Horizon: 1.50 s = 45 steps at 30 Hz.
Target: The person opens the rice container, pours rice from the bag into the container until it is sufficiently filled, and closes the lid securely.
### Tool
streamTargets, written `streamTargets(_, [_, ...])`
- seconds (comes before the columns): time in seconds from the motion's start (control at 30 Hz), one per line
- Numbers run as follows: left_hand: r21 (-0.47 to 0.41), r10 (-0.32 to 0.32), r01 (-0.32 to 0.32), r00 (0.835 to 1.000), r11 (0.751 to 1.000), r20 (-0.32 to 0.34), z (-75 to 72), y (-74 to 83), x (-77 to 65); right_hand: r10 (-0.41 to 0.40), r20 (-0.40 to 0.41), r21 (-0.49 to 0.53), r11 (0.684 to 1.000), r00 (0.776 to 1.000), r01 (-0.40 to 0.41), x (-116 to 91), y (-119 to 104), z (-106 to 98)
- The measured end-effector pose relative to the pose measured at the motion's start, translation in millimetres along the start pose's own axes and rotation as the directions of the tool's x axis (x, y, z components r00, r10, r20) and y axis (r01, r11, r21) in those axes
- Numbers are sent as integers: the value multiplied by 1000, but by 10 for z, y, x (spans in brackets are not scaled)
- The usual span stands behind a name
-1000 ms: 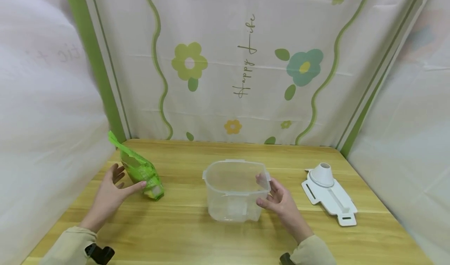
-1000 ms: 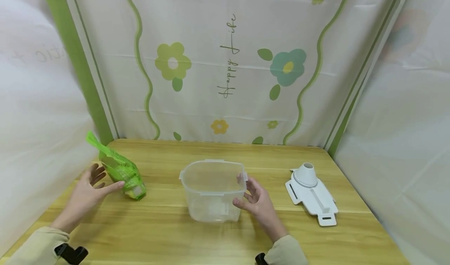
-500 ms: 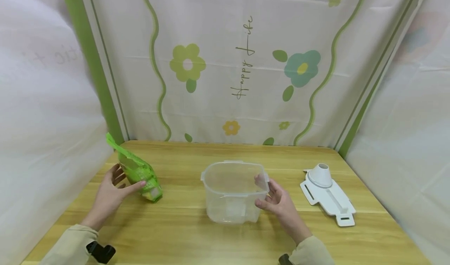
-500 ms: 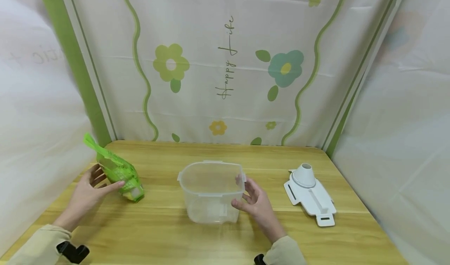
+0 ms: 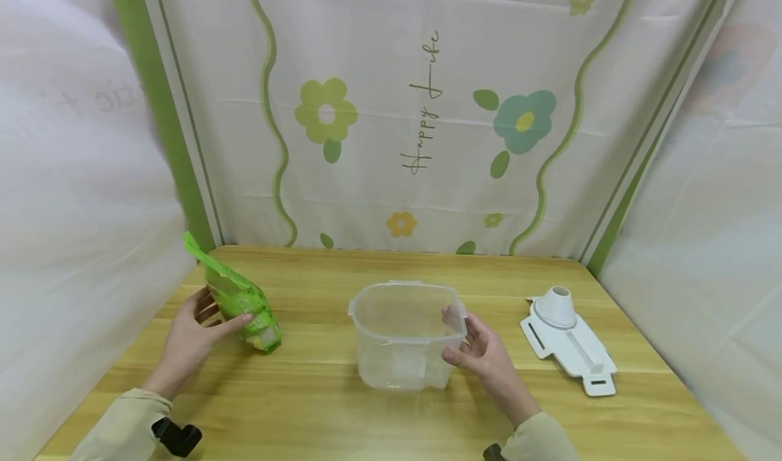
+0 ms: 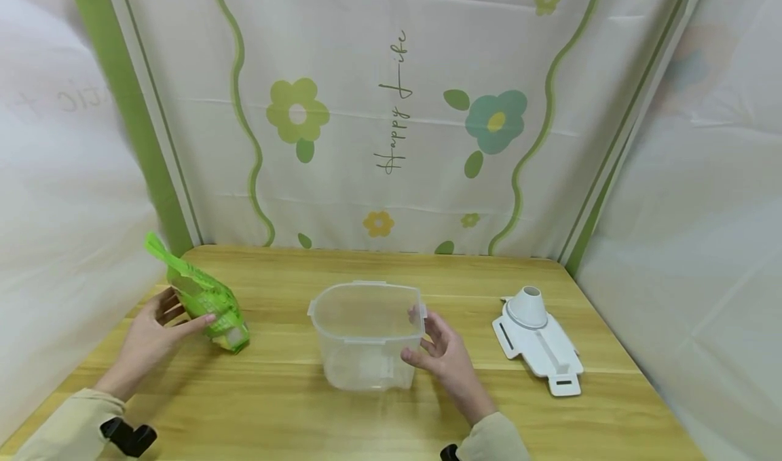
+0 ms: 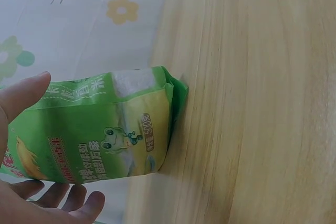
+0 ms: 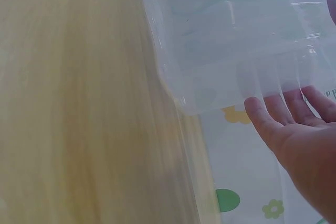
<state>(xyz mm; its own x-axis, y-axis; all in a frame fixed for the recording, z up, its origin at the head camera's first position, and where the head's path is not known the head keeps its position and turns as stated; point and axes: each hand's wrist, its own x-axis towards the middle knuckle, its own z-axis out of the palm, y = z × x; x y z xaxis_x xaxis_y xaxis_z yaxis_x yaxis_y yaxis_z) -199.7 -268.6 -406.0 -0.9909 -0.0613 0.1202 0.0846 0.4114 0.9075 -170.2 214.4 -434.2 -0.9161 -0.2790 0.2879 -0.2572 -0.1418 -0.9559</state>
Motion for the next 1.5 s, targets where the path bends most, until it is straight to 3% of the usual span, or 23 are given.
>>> streamTargets(0.57, [39, -24, 23, 1000, 999, 19, 25, -36, 58, -10, 6, 6, 1000, 1000, 10, 0, -11, 7])
streamTargets(0.77, [14, -41, 40, 998, 999, 48, 44, -44, 84, -12, 4, 14, 1000, 1000, 12, 0, -8, 7])
streamTargets(1.5, [44, -33, 30, 997, 999, 65, 53, -27, 134, -12, 1, 10, 1000, 1000, 12, 1, -5, 14])
